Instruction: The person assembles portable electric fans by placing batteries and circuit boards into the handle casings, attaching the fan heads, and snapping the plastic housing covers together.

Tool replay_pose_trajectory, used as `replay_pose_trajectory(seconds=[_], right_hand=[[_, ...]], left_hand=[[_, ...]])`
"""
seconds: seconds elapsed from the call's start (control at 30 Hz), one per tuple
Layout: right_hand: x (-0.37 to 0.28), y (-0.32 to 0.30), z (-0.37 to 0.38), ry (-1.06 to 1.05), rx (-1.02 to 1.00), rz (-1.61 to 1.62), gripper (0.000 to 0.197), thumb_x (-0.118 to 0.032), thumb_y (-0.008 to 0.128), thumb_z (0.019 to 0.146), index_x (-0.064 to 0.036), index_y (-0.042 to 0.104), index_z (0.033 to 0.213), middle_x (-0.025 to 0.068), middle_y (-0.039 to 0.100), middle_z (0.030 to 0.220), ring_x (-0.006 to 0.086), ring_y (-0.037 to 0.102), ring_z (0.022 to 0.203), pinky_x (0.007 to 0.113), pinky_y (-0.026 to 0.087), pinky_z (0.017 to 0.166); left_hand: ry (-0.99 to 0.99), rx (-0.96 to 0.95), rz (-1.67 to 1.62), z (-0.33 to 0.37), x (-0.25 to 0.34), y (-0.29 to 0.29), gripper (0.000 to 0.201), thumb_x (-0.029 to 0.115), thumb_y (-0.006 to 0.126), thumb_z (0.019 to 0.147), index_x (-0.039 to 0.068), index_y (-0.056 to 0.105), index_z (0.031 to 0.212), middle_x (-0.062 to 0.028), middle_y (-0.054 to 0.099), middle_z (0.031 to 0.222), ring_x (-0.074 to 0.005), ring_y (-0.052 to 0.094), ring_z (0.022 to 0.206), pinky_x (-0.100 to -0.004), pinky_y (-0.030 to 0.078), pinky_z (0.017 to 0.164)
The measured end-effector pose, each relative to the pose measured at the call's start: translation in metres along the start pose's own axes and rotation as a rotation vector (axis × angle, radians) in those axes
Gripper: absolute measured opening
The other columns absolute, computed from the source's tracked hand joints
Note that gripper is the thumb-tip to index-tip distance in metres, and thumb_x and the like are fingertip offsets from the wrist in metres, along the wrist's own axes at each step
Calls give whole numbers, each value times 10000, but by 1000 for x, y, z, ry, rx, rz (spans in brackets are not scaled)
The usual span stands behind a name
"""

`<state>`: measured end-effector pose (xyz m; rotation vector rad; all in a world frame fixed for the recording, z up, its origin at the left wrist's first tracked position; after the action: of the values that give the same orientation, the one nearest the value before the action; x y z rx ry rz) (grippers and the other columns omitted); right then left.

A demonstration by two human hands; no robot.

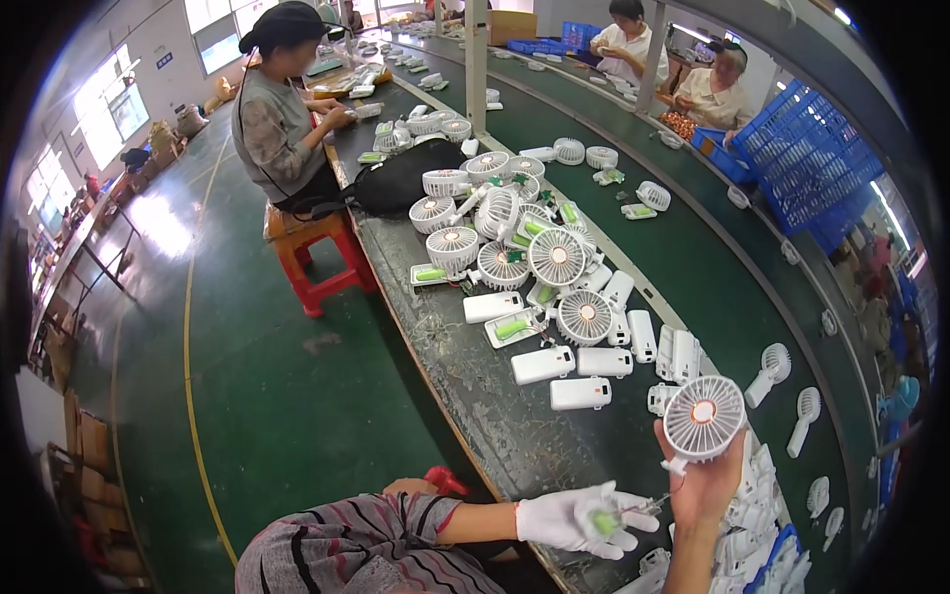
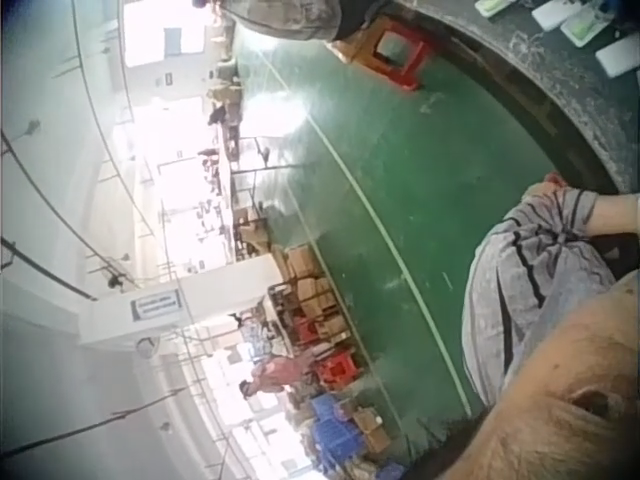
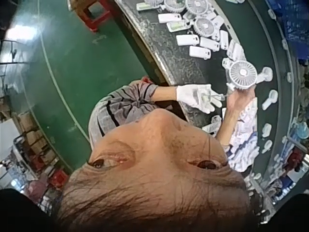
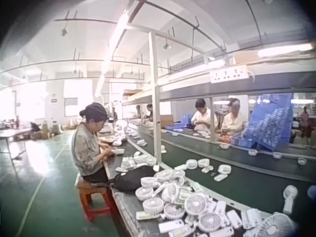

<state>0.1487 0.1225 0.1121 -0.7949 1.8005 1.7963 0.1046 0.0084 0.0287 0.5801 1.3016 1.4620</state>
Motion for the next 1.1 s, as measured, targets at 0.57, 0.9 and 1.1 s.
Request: replay_pose_trajectory(seconds=[0.57,0.9,1.1], right_hand=[[-36,-74,-89,-177,157,8,438,-84,560,858,19,434,1265,200,439,1326,404,389,1246,619,312,1019],[-51,-87,-109,-305,425,-306,409,-69,647,801,14,489,1169,81,589,1068,161,593,957,306,476,873],[-29,-63,-121,-290,235,-345,716,-144,676,755,28,286,1330,186,470,1259,326,493,1169,488,400,1003]], left_hand=[[-34,394,724,-20,-27,-36,308,58,630,823,-18,487,1086,-45,543,844,-129,573,731,-247,489,650],[346,451,801,-28,46,-7,210,135,558,893,-8,522,1043,-87,576,1003,-194,593,907,-339,491,823],[449,709,609,-39,56,-31,217,189,639,849,30,549,965,-24,564,755,-113,522,649,-258,428,582]])
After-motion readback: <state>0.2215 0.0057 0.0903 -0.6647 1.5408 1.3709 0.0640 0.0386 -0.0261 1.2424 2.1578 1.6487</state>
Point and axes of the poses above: each hand's wrist, its own z-axis towards the middle knuckle, its own y-axis out of the palm, x = y × z, the point moved 10 cm from there along z, towards the middle knuckle
